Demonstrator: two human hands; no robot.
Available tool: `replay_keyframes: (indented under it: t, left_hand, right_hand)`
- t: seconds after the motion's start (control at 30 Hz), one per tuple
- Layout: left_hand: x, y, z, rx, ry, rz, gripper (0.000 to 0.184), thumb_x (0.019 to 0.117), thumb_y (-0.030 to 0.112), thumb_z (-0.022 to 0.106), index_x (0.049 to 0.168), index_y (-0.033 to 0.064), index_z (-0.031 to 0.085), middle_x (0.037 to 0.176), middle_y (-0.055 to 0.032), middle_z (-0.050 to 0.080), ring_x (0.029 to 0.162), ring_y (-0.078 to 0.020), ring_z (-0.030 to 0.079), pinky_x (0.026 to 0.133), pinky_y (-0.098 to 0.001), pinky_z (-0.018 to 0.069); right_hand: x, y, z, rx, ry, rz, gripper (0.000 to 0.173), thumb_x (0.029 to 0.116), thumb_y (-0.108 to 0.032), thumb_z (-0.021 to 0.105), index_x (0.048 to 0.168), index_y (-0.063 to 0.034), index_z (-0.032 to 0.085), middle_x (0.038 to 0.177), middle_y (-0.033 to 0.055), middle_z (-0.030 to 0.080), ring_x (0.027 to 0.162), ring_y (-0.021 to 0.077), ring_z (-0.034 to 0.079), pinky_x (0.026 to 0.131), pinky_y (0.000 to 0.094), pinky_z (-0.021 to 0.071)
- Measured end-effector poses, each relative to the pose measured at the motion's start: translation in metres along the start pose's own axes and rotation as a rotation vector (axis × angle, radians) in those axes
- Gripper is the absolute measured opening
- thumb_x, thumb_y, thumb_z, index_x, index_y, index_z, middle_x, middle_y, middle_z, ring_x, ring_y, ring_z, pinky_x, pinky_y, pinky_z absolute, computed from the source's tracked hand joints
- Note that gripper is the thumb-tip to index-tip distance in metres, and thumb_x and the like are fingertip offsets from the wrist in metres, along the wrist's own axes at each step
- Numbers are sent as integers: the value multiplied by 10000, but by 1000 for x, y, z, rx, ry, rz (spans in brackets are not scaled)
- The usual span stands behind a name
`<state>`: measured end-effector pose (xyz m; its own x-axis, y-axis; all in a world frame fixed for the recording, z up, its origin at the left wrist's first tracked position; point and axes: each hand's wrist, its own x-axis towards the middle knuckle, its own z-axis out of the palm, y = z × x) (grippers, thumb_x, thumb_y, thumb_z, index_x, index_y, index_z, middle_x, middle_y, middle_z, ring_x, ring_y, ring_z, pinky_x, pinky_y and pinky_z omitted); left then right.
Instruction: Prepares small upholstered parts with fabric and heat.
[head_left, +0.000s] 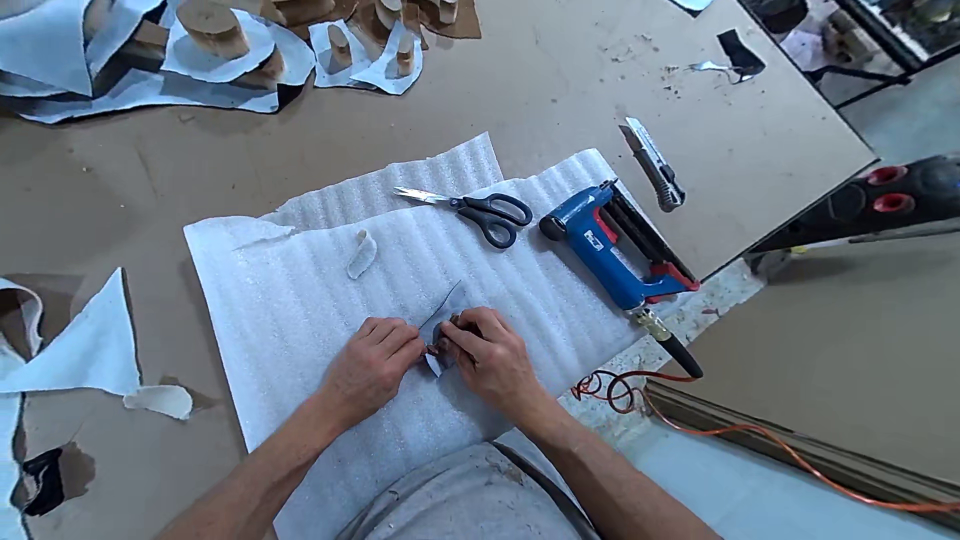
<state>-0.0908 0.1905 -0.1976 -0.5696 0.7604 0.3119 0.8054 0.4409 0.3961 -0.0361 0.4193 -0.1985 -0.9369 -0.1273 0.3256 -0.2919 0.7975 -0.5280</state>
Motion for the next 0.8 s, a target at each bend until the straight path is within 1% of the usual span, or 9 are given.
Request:
replay_keyframes:
  t: [0.17, 0.3, 0.4, 0.53, 0.6, 0.67, 0.7, 0.73, 0.8]
  left_hand:
    - [19, 6, 5, -92, -21, -26, 245, 1014, 241, 522, 977, 125, 735, 1077, -34, 692, 1126, -203, 631, 987, -406, 493]
    - [29, -6, 1, -94, -43, 39, 230, 992, 220, 556, 993, 109, 758, 1123, -51, 719, 1135, -208, 658, 965, -404, 536]
    - [29, -11, -1, -107, -64, 41, 222, 984, 224, 570, 967, 106, 757, 1091, -49, 716, 1094, -199, 666, 933, -372, 552]
    - [35, -15, -2, -171, -119, 17, 189, 945, 251, 614, 956, 123, 753, 1076, -26, 707, 1072, -189, 651, 903, -366, 542]
    - [43, -18, -5, -222, -171, -3, 219, 912, 244, 657, 1058, 103, 740, 1152, -55, 690, 1111, -201, 646, 946, -375, 546]
    - [55, -19, -11, -255, -236, -22, 312, 865, 219, 708, 1153, 100, 705, 1222, -69, 657, 1146, -200, 635, 960, -367, 555]
    - [60, -18, -14, -257, -273, -30, 379, 839, 206, 736, 1200, 101, 684, 1263, -76, 639, 1162, -205, 633, 954, -372, 564]
    - [65, -18, -17, -253, -306, -28, 445, 816, 191, 760, 1242, 110, 665, 1306, -86, 617, 1163, -217, 634, 931, -387, 577]
    - [73, -16, -20, -221, -352, 14, 568, 786, 178, 779, 1339, 189, 650, 1410, -103, 559, 1142, -242, 641, 862, -409, 593]
  right_hand:
    - [-1, 2, -1, 24, -3, 3, 200, 952, -236, 680, 1086, -154, 804, 1039, 52, 669, 955, 180, 638, 804, 303, 561]
    - [5, -1, 2, 30, -12, -2, 179, 954, -211, 691, 1077, -140, 800, 1048, 71, 668, 983, 205, 643, 832, 328, 572]
    - [7, -3, 2, 41, -38, -16, 180, 964, -185, 667, 1078, -120, 790, 1056, 72, 660, 994, 208, 634, 831, 327, 568]
    - [3, -3, -5, 67, -82, -11, 271, 923, -119, 614, 1137, -114, 780, 1149, 74, 672, 1096, 208, 641, 916, 335, 568]
    - [3, -1, -11, 111, -81, 17, 339, 877, -77, 590, 1157, -121, 776, 1171, 68, 691, 1114, 200, 659, 922, 350, 580]
    - [5, 2, -18, 208, -77, 98, 367, 862, -40, 572, 1171, -111, 757, 1161, 41, 717, 1044, 153, 694, 865, 347, 601]
    - [6, 1, -21, 272, -74, 172, 369, 868, -21, 567, 1192, -93, 729, 1130, 27, 727, 974, 131, 703, 817, 345, 609]
    - [6, 0, -25, 323, -68, 260, 358, 888, -15, 565, 1218, -81, 686, 1114, 16, 740, 963, 116, 716, 820, 347, 619]
    - [5, -3, -29, 317, -11, 390, 334, 921, -53, 574, 1247, -79, 644, 1109, 18, 731, 973, 104, 717, 829, 336, 627]
